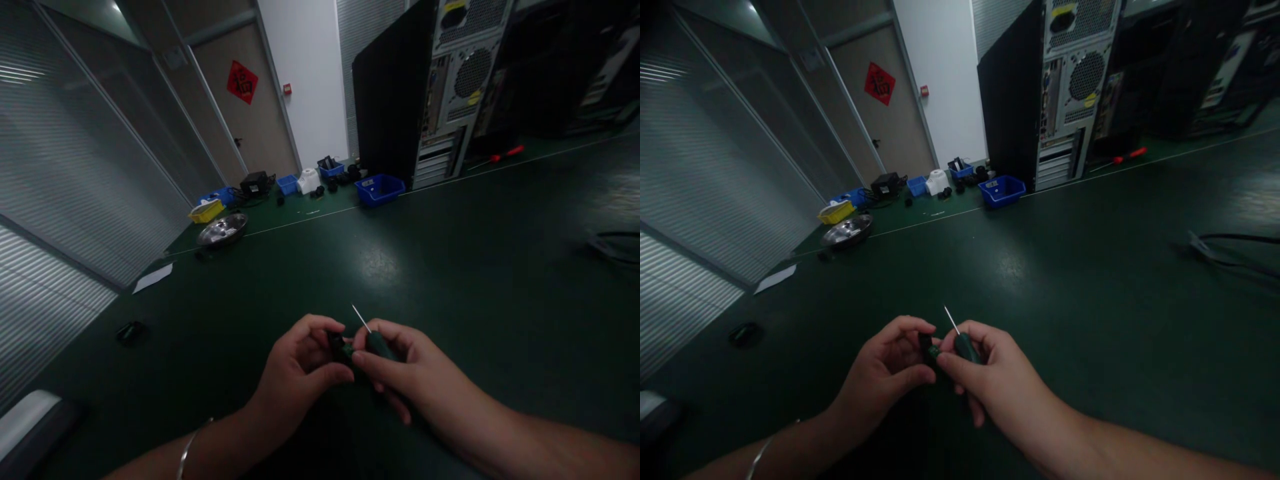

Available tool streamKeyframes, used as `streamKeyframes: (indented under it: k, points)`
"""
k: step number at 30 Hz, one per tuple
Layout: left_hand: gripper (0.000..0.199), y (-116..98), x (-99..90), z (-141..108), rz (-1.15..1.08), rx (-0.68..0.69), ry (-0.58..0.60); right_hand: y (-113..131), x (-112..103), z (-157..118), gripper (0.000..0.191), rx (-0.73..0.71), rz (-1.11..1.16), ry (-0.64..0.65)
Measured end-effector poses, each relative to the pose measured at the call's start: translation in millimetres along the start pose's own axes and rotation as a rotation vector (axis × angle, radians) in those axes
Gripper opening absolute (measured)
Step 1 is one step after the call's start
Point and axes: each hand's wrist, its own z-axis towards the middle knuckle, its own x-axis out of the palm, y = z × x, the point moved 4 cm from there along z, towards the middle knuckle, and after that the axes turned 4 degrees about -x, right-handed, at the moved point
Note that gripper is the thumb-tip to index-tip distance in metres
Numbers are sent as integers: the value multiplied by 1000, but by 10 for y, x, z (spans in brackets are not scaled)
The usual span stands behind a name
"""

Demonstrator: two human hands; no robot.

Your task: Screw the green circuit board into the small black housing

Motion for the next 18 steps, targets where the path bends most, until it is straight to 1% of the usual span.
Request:
streamKeyframes:
  k: [4,9,12,14,18]
  points:
    - [37,-18,-3,-19,148,106,-41,3,30,-15,27,2,-47,3]
    - [36,20,18,-11,30,132,23,-2,41,-18,26,-16,-57,23]
    - [38,22,5,-4,13,185,24,-16,32,-4,26,-25,-19,57]
    - [38,15,0,-9,65,223,20,-21,20,8,25,-41,0,79]
    - [35,-19,19,-57,270,344,1,-25,6,14,22,-54,17,149]
